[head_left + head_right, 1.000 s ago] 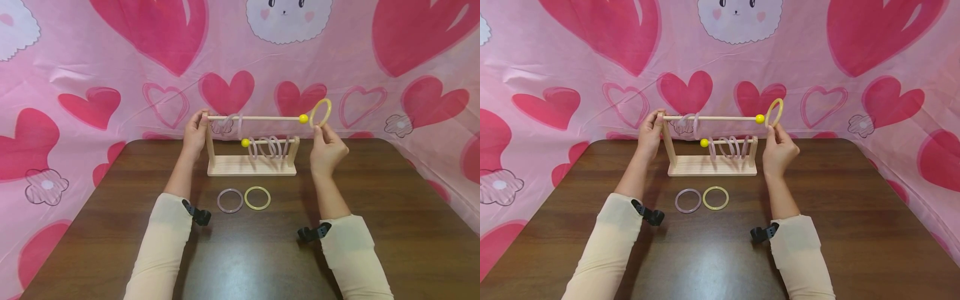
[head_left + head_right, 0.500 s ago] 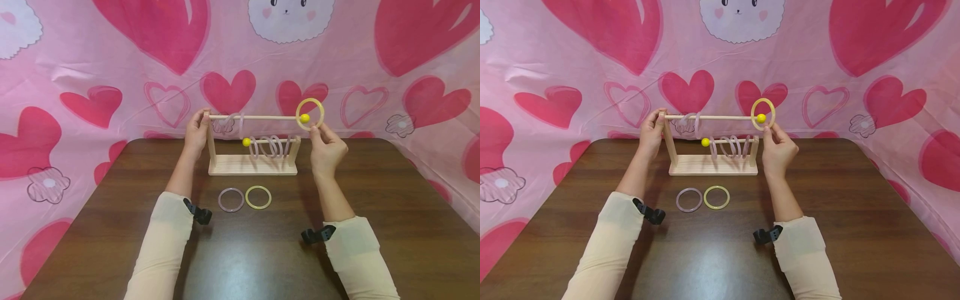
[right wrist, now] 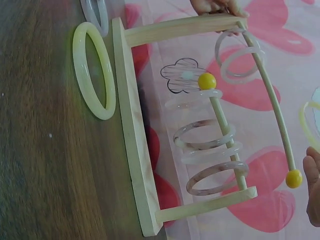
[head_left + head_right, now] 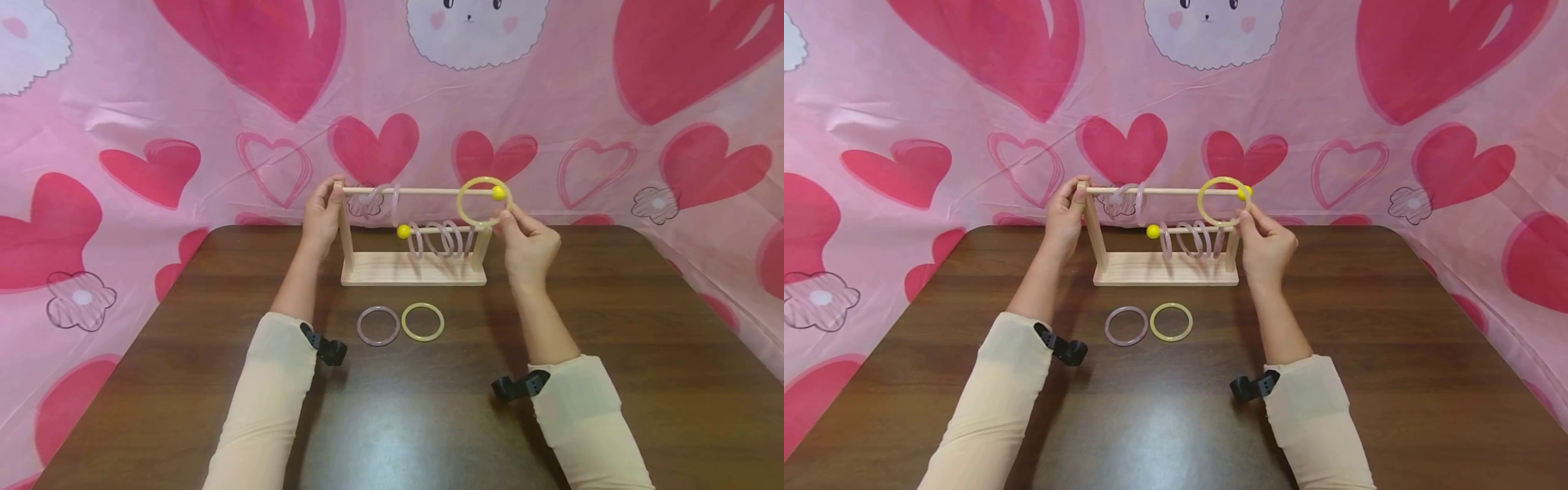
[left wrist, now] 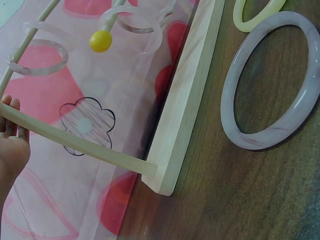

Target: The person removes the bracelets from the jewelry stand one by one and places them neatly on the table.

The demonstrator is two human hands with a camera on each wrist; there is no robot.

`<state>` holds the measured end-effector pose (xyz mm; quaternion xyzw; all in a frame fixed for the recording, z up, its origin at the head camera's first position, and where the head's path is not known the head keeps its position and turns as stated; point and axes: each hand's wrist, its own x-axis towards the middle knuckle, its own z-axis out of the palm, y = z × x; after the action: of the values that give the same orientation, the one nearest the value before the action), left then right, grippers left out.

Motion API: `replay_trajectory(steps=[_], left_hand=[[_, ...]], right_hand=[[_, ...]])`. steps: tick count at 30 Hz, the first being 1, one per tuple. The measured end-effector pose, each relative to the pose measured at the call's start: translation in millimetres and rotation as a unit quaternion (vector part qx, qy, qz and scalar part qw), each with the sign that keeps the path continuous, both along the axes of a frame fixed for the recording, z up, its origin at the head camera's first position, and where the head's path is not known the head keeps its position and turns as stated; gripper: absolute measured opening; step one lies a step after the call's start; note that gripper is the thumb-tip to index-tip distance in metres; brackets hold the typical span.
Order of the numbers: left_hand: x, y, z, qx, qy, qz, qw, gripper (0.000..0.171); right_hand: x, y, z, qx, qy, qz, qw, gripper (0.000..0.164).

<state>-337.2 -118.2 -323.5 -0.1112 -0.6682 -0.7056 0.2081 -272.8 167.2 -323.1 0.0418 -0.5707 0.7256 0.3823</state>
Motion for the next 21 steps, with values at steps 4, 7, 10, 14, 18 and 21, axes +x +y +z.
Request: replay_trajectory(steps=[4,7,10,14,18,21], left_hand=[[-0.2,0,0.1,0.002,-0.007,-0.003,1.0,0.04],[-0.8,0,-0.5,0.0,-0.007,-0.003,1.0,0.037],[-1.7,0,-1.5,-0.002,-0.001,-0.003,1.0,0.036],[-2.2,0,-2.3,-0.001,0.003,-0.004,1.0,0.038],[-1.3,0,-1.7,0.0,0.0,-0.003,1.0,0.04],[-1.1,0,-1.1,0.0,-0.001,-0.001,1.0,0.039]], right_hand=[[-0.5,3,-0.4,0.025,-0.008,0.001,1.0,0.018],[-0.1,4,-1.6,0.047,-0.026,0.005,0.999,0.017],[0.1,6,-4.0,0.054,-0.038,0.019,0.998,0.019],[-0.5,9,-6.5,0.04,-0.058,0.04,0.997,0.019],[-0.4,13,-6.8,0.025,-0.089,0.056,0.994,0.016],[-0.2,16,-7.6,0.013,-0.107,0.067,0.992,0.013]])
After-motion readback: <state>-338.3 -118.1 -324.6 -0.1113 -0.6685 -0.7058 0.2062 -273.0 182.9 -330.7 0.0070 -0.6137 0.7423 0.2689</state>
